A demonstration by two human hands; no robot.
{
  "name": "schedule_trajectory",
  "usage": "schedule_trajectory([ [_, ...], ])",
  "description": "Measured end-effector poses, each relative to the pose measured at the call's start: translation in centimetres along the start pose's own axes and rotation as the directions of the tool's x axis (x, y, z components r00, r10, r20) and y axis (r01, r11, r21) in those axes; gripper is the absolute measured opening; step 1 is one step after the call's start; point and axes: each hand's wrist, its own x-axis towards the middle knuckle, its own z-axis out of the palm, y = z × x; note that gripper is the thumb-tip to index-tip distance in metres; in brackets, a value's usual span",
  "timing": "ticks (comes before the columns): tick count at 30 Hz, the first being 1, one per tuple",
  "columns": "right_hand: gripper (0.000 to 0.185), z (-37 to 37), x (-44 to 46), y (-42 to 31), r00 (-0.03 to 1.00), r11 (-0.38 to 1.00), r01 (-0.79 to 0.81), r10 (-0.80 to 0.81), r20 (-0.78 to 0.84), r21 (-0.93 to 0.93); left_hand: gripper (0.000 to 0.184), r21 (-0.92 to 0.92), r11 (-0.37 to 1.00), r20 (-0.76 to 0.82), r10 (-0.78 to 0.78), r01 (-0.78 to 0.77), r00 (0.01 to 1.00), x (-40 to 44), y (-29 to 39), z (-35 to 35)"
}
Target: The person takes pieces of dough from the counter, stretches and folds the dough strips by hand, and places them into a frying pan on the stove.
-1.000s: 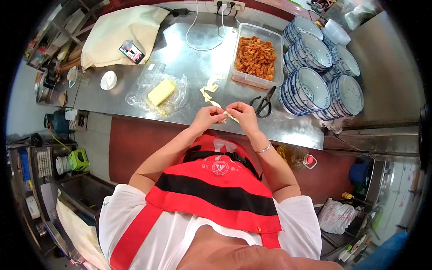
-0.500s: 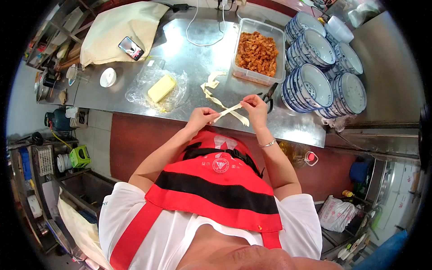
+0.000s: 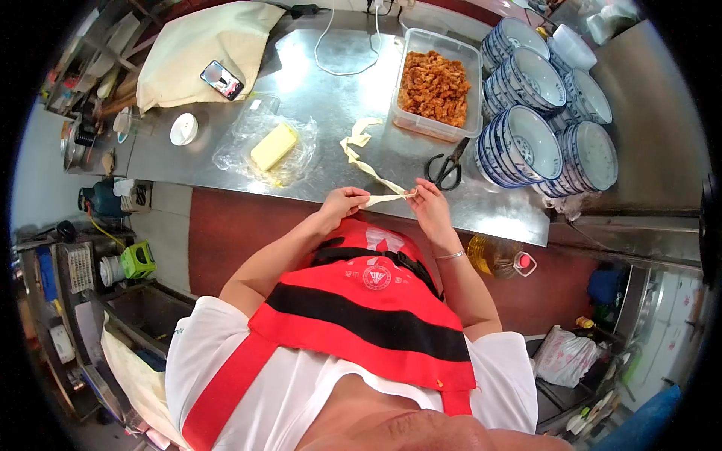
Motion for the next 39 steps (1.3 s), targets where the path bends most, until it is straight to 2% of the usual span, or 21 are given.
schedule_trajectory([
  [4,0.017,-2.4,-0.2,1.0,0.999,0.999,0.028,-0.030,0.045,0.037,0.014,0.136,0.981,0.017,0.139,-0.140,0.990,2.8,-1.7,0.3],
  [5,0.018,-2.8,-0.4,1.3,0.999,0.999,0.019,-0.020,-0.026,-0.027,0.018,0.508,0.776,0.002,0.433,-0.374,0.902,3.5,-1.6,0.0],
  [6,0.019,-2.8,-0.8,1.5,0.995,0.996,0.004,-0.013,-0.099,-0.091,0.022,0.786,0.394,0.108,0.671,-0.477,0.733,3.7,-0.8,0.0],
  [7,0.019,-2.8,-1.4,1.7,0.994,0.996,0.012,-0.021,-0.105,-0.086,0.022,0.785,0.389,0.119,0.669,-0.483,0.733,4.0,0.1,0.1],
  [9,0.018,-2.6,-2.6,2.2,0.992,0.993,0.013,-0.027,-0.122,-0.115,0.025,0.887,-0.104,0.334,0.816,-0.449,0.472,5.0,2.4,0.1],
  [10,0.018,-2.5,-2.9,2.5,0.990,0.994,0.025,-0.039,-0.133,-0.106,0.025,0.879,-0.115,0.353,0.809,-0.462,0.470,6.3,2.8,-0.4],
  [12,0.020,-2.5,-3.4,3.4,0.982,0.990,-0.058,0.034,-0.185,-0.126,0.023,0.830,-0.408,0.557,0.652,-0.381,0.515,8.9,3.6,-1.8],
  [16,0.022,0.4,-5.4,4.1,0.967,0.986,-0.119,0.089,-0.241,-0.115,0.019,0.704,-0.510,0.701,0.386,-0.495,0.599,10.9,6.6,-1.9],
  [18,0.022,0.9,-5.1,5.4,0.969,0.974,-0.103,0.052,-0.240,-0.204,0.019,0.814,0.267,0.490,0.160,-0.516,0.857,9.6,9.6,-0.6],
  [19,0.022,1.1,-4.6,6.2,0.965,0.979,-0.091,0.042,-0.258,-0.181,0.019,0.812,0.253,0.509,0.138,-0.527,0.850,9.5,10.6,-0.4],
  [21,0.022,2.3,-4.1,8.0,0.964,0.986,-0.033,-0.011,-0.266,-0.161,0.021,0.649,-0.070,0.742,0.277,-0.757,0.611,9.4,11.4,-0.3],
  [22,0.022,3.3,-4.2,8.8,0.959,0.989,-0.019,-0.024,-0.282,-0.148,0.021,0.634,-0.076,0.758,0.260,-0.770,0.598,9.4,10.8,-0.4],
  [25,0.021,6.6,-4.2,10.5,0.954,0.997,-0.031,0.010,-0.300,-0.068,0.032,0.480,-0.516,0.864,0.138,-0.710,0.484,12.2,7.9,-1.2],
  [26,0.021,7.3,-4.5,11.4,0.945,0.999,-0.014,-0.003,-0.326,-0.049,0.032,0.449,-0.515,0.880,0.110,-0.730,0.463,13.8,6.7,-1.7],
  [28,0.021,8.1,-5.3,13.0,0.942,0.999,0.044,-0.051,-0.331,-0.027,0.026,0.600,-0.511,0.762,0.131,-0.615,0.634,15.4,5.6,-1.8],
  [30,0.021,8.2,-6.6,14.6,0.935,0.995,0.082,-0.055,-0.349,0.061,0.017,0.514,-0.552,0.760,-0.061,-0.656,0.647,15.6,7.1,-1.6],
  [32,0.022,8.3,-8.5,15.6,0.897,0.995,0.102,-0.099,-0.431,-0.016,0.009,0.504,-0.308,0.766,-0.274,-0.807,0.582,14.9,8.6,-0.8],
  [33,0.022,8.2,-9.5,16.1,0.886,0.992,0.127,-0.115,-0.450,-0.004,0.009,0.640,-0.060,0.667,-0.452,-0.766,0.593,14.0,9.8,0.2],
  [34,0.023,8.1,-10.6,16.4,0.870,0.989,0.146,-0.118,-0.479,0.022,0.009,0.619,-0.070,0.671,-0.471,-0.782,0.573,12.4,10.9,1.5],
  [36,0.024,8.3,-13.2,16.6,0.842,0.980,0.189,-0.133,-0.522,0.055,0.018,0.743,0.635,0.668,-0.679,-0.212,0.305,7.9,13.3,4.3],
  [39,0.033,9.3,-17.4,16.7,0.818,0.945,0.300,-0.187,-0.543,0.126,0.036,0.620,0.783,0.784,-0.620,-0.050,0.023,-3.2,17.6,9.5],
])
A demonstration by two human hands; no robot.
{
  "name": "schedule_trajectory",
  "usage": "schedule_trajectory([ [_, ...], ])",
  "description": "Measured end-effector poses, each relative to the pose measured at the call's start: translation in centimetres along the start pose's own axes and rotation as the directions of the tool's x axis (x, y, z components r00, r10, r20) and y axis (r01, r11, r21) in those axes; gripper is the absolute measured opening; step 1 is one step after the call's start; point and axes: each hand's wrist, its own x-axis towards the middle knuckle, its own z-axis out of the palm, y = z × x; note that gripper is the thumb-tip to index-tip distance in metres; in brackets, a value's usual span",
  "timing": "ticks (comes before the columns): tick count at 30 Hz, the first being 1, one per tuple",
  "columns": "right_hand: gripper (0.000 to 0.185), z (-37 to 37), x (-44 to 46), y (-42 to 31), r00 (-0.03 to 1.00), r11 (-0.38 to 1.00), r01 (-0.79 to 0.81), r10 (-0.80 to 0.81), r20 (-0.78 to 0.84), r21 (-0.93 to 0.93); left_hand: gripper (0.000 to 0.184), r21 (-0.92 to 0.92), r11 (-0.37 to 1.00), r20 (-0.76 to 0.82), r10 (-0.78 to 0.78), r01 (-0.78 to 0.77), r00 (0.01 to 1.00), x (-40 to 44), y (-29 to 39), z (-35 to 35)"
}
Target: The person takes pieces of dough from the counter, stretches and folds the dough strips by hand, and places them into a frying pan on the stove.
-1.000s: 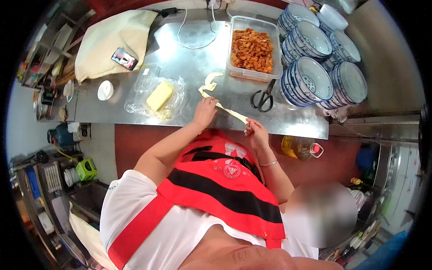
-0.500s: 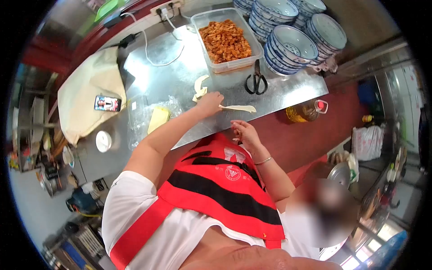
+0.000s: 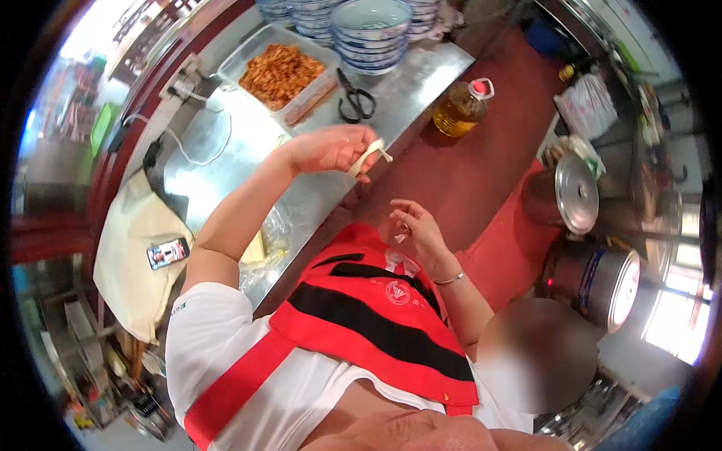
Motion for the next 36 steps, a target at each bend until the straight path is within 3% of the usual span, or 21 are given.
schedule_trajectory([
  [1,0.041,-0.6,-0.7,-0.3,0.993,0.991,0.118,-0.118,0.000,-0.067,0.041,-0.090,0.994,0.135,0.071,-0.059,0.988,1.1,1.7,3.3],
  [3,0.049,-2.1,-2.8,-1.1,0.963,0.958,0.262,-0.267,-0.027,-0.114,0.054,0.008,0.980,0.288,0.190,-0.201,0.939,3.7,3.5,9.5],
  [5,0.065,-3.0,-5.4,-2.6,0.826,0.777,0.516,-0.563,-0.030,-0.361,0.061,0.003,0.977,0.404,0.196,-0.215,0.893,6.4,4.2,16.0],
  [7,0.071,-4.9,-8.3,-3.7,0.773,0.729,0.597,-0.634,-0.003,-0.335,0.062,-0.009,0.971,0.424,0.220,-0.239,0.878,9.3,3.0,22.1],
  [9,0.078,-4.9,-13.3,-4.4,0.778,0.741,0.616,-0.625,0.063,-0.268,0.045,-0.130,0.950,0.580,0.305,-0.284,0.755,12.7,1.0,27.8],
  [12,0.081,-7.7,-16.3,-2.7,0.409,0.217,0.669,-0.906,0.109,-0.711,0.059,-0.184,0.958,0.700,0.285,-0.220,0.655,16.1,-2.9,36.6],
  [13,0.075,-7.9,-20.7,-4.7,0.460,0.302,0.764,-0.875,0.153,-0.570,0.058,-0.234,0.960,0.733,0.279,-0.156,0.621,17.5,-4.2,39.5],
  [17,0.033,-16.4,-24.4,-0.4,0.399,0.368,0.503,-0.902,-0.168,-0.782,0.051,-0.276,0.951,0.764,0.303,-0.136,0.569,21.6,-8.0,49.2],
  [18,0.031,-19.1,-26.5,1.2,0.321,0.364,0.469,-0.919,-0.228,-0.805,0.051,-0.263,0.962,0.805,0.264,-0.079,0.531,22.9,-9.0,51.4],
  [20,0.030,-23.9,-30.9,3.8,0.205,0.372,0.410,-0.927,-0.313,-0.833,0.050,-0.298,0.933,0.790,0.360,-0.202,0.496,25.1,-11.1,55.9],
  [21,0.029,-26.0,-33.3,4.7,0.178,0.519,0.416,-0.852,-0.493,-0.747,0.050,-0.298,0.941,0.816,0.337,-0.158,0.469,25.8,-11.5,58.2],
  [22,0.028,-27.7,-36.0,6.0,0.154,0.640,0.440,-0.745,-0.649,-0.631,0.051,-0.246,0.926,0.726,0.371,-0.286,0.579,25.8,-12.4,61.1],
  [23,0.027,-29.5,-38.4,7.6,0.067,0.624,0.519,-0.711,-0.700,-0.584,0.052,-0.167,0.899,0.619,0.415,-0.404,0.667,26.1,-13.7,63.5],
  [24,0.035,-31.5,-40.5,9.4,-0.018,0.544,0.663,-0.675,-0.737,-0.514,0.053,-0.222,0.929,0.726,0.361,-0.297,0.586,26.8,-15.0,65.8],
  [25,0.045,-30.5,-46.2,10.0,0.113,0.507,0.824,-0.585,-0.803,-0.253,0.053,-0.215,0.939,0.747,0.335,-0.269,0.574,27.0,-16.6,68.7],
  [26,0.057,-32.4,-49.2,11.5,0.124,0.469,0.864,-0.550,-0.826,-0.183,0.054,-0.214,0.943,0.723,0.328,-0.254,0.608,26.8,-18.3,72.2],
  [28,0.064,-34.2,-54.9,13.9,0.079,0.119,0.993,-0.575,-0.814,0.012,0.053,-0.226,0.940,0.653,0.341,-0.255,0.677,28.0,-21.1,76.6],
  [29,0.060,-34.8,-57.3,14.8,-0.010,0.036,0.999,-0.544,-0.839,-0.035,0.049,-0.268,0.942,0.726,0.336,-0.203,0.600,28.7,-22.2,78.4],
  [31,0.055,-36.6,-62.0,17.2,-0.126,-0.193,0.981,-0.506,-0.853,-0.030,0.044,-0.189,0.886,0.980,0.144,0.423,0.136,32.4,-23.9,82.2],
  [34,0.044,-38.9,-67.9,20.7,-0.229,-0.405,0.911,-0.337,-0.913,-0.079,0.030,-0.328,0.940,0.942,0.333,-0.093,0.044,34.2,-28.7,88.9],
  [36,0.052,-39.8,-71.1,23.8,-0.252,-0.420,0.897,-0.224,-0.941,-0.140,0.033,-0.239,0.968,0.955,0.249,-0.079,0.164,34.4,-31.4,93.1],
])
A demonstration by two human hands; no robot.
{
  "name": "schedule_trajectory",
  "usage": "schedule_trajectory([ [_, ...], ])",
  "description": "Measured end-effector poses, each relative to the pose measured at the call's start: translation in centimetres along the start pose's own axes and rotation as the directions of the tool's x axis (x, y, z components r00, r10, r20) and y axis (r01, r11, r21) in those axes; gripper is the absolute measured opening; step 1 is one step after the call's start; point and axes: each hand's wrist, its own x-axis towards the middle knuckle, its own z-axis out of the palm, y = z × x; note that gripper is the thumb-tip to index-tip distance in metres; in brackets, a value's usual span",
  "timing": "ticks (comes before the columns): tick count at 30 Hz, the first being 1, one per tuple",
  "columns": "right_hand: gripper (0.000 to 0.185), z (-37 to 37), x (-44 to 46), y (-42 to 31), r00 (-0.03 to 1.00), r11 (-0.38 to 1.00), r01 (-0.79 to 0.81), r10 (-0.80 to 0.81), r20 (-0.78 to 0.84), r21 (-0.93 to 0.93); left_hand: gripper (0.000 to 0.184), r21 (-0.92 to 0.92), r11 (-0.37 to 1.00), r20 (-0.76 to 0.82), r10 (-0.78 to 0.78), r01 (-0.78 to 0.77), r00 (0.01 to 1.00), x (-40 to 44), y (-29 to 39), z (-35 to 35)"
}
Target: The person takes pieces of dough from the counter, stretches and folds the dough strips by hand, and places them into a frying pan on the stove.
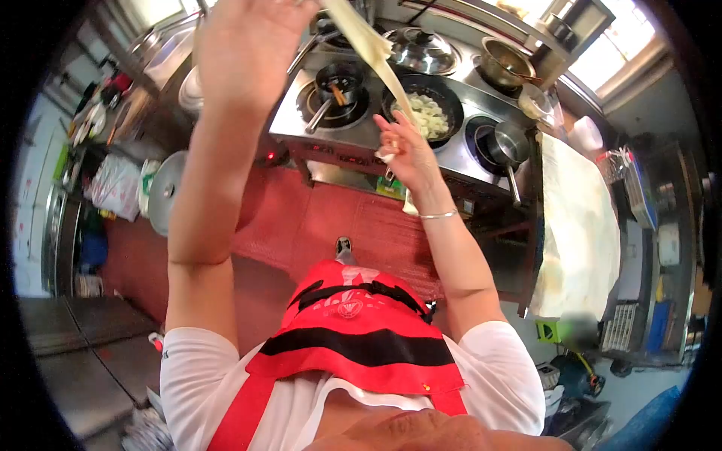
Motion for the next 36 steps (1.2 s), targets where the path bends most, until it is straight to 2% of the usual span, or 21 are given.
schedule_trajectory([
  [1,0.054,-0.7,0.3,-1.7,0.996,0.999,0.040,-0.042,-0.075,-0.027,0.034,0.046,0.999,-0.051,-0.010,0.013,0.999,1.4,-2.3,-0.1],
  [2,0.056,-1.5,0.7,-3.4,0.992,0.994,0.069,-0.077,-0.100,-0.079,0.036,0.006,0.999,0.161,0.047,-0.049,0.986,3.5,-5.3,-3.1],
  [3,0.057,-2.1,1.1,-5.0,0.986,0.987,0.093,-0.109,-0.123,-0.133,0.033,-0.016,0.998,0.096,-0.066,0.068,0.993,4.4,-6.8,-3.4],
  [5,0.054,-2.5,2.3,-8.2,0.967,0.965,0.157,-0.194,-0.166,-0.209,0.030,-0.045,0.990,0.159,-0.123,0.131,0.980,7.0,-11.8,-5.9],
  [7,0.053,0.5,2.8,-10.6,0.951,0.921,0.198,-0.263,-0.163,-0.335,0.029,-0.072,0.982,0.153,-0.163,0.175,0.975,8.7,-14.9,-5.9],
  [9,0.047,1.3,4.3,-12.9,0.965,0.915,0.178,-0.234,-0.117,-0.362,0.027,-0.100,0.967,0.142,-0.219,0.234,0.965,9.7,-18.2,-6.8],
  [11,0.044,1.2,6.4,-15.0,0.969,0.926,0.152,-0.209,-0.132,-0.345,0.039,0.139,0.966,0.355,-0.254,0.218,0.900,11.4,-22.2,-8.6],
  [12,0.044,1.0,7.6,-16.1,0.965,0.923,0.158,-0.219,-0.141,-0.350,0.036,0.102,0.968,0.276,-0.249,0.229,0.928,11.0,-24.5,-9.1],
  [17,0.036,-2.2,14.2,-21.7,0.980,0.967,0.109,-0.143,-0.136,-0.231,0.033,0.177,0.938,0.240,-0.335,0.299,0.911,11.5,-32.4,-11.5],
  [19,0.033,-3.7,16.4,-23.4,0.978,0.974,0.084,-0.121,-0.171,-0.209,0.033,0.159,0.875,0.165,-0.480,0.457,0.861,10.9,-35.2,-12.3],
  [20,0.029,-4.7,17.7,-24.1,0.971,0.981,0.068,-0.107,-0.213,-0.180,0.033,0.182,0.856,0.142,-0.510,0.484,0.848,10.5,-36.8,-12.7],
  [21,0.025,-5.9,19.0,-24.7,0.963,0.987,0.051,-0.088,-0.253,-0.149,0.032,0.050,0.816,0.134,-0.577,0.576,0.805,10.0,-38.1,-12.9],
  [23,0.022,-9.2,21.6,-26.0,0.968,0.994,0.007,-0.033,-0.249,-0.107,0.031,0.014,0.734,0.046,-0.678,0.679,0.733,8.7,-40.8,-13.0],
  [27,0.019,-15.1,25.5,-28.0,0.935,0.984,-0.096,0.038,-0.353,-0.148,0.030,-0.174,0.596,-0.054,-0.801,0.784,0.597,6.2,-46.5,-14.2],
  [28,0.020,-16.9,26.4,-28.6,0.903,0.985,-0.146,0.092,-0.420,-0.098,0.030,-0.191,0.558,-0.091,-0.829,0.807,0.552,5.9,-47.9,-14.5],
  [29,0.022,-18.6,27.5,-29.4,0.864,0.980,-0.192,0.147,-0.482,-0.045,0.030,-0.187,0.557,-0.098,-0.830,0.809,0.549,5.5,-49.3,-14.8],
  [31,0.025,-19.6,28.4,-29.9,0.859,0.976,-0.217,0.178,-0.480,-0.026,0.031,-0.260,0.513,-0.187,-0.858,0.818,0.478,4.5,-51.2,-15.2],
  [33,0.033,-20.1,29.3,-30.4,0.700,0.967,-0.253,0.203,-0.685,0.027,0.033,-0.293,0.511,-0.177,-0.859,0.808,0.480,3.5,-53.6,-16.2],
  [34,0.046,-20.4,29.6,-30.2,0.652,0.954,-0.300,0.208,-0.729,0.004,0.033,-0.283,0.494,-0.218,-0.868,0.822,0.447,3.1,-54.5,-16.4],
  [35,0.046,-20.8,29.7,-29.7,0.650,0.953,-0.302,0.211,-0.730,0.007,0.032,-0.275,0.477,-0.258,-0.873,0.835,0.414,2.6,-55.4,-16.6],
  [36,0.051,-21.6,30.0,-29.1,0.545,0.940,-0.325,0.094,-0.833,-0.106,0.044,-0.274,0.413,-0.206,-0.907,0.869,0.366,2.4,-56.1,-17.2],
])
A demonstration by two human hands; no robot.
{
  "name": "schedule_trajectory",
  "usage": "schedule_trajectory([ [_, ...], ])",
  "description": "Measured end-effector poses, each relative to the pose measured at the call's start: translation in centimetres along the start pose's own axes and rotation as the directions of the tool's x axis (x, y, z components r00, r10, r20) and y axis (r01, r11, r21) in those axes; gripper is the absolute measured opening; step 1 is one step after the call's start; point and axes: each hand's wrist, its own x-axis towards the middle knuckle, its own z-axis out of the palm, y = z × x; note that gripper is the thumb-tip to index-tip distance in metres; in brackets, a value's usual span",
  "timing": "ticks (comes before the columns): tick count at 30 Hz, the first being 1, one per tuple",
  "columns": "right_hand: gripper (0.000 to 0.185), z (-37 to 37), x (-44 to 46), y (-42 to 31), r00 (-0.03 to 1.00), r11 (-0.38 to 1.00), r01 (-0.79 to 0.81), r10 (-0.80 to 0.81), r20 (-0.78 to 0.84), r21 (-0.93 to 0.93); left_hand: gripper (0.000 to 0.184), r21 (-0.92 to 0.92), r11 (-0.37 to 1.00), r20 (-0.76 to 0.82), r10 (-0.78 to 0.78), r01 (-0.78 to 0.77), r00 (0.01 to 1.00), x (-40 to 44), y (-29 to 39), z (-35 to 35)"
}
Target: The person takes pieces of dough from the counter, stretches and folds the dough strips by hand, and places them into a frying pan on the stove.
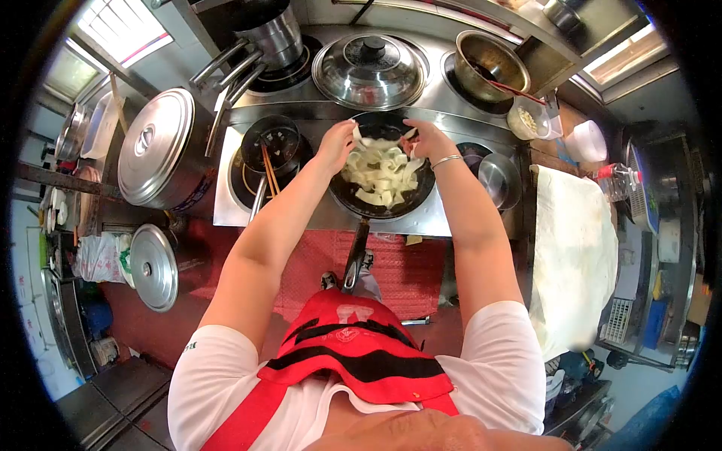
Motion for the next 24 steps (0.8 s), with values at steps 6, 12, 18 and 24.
schedule_trajectory([
  [6,0.046,-1.3,-1.4,0.4,0.957,0.919,0.288,-0.266,0.116,-0.270,0.058,0.468,0.831,-0.228,-0.216,0.301,0.950,1.1,-1.2,-0.5],
  [12,0.040,-2.5,-5.0,2.4,0.764,0.701,0.645,-0.594,0.253,-0.303,0.043,0.720,0.685,-0.166,0.012,0.113,0.986,-1.2,-2.0,-2.3],
  [18,0.051,-5.8,-5.1,5.2,0.629,0.569,0.777,-0.692,0.354,-0.268,0.024,0.612,0.783,0.100,0.058,-0.107,0.993,-13.2,-5.1,-4.4],
  [24,0.037,-12.0,-14.0,13.6,0.462,0.436,0.862,-0.886,0.046,-0.260,0.020,0.581,0.811,0.405,-0.209,-0.074,0.890,-26.7,-7.3,-1.6],
])
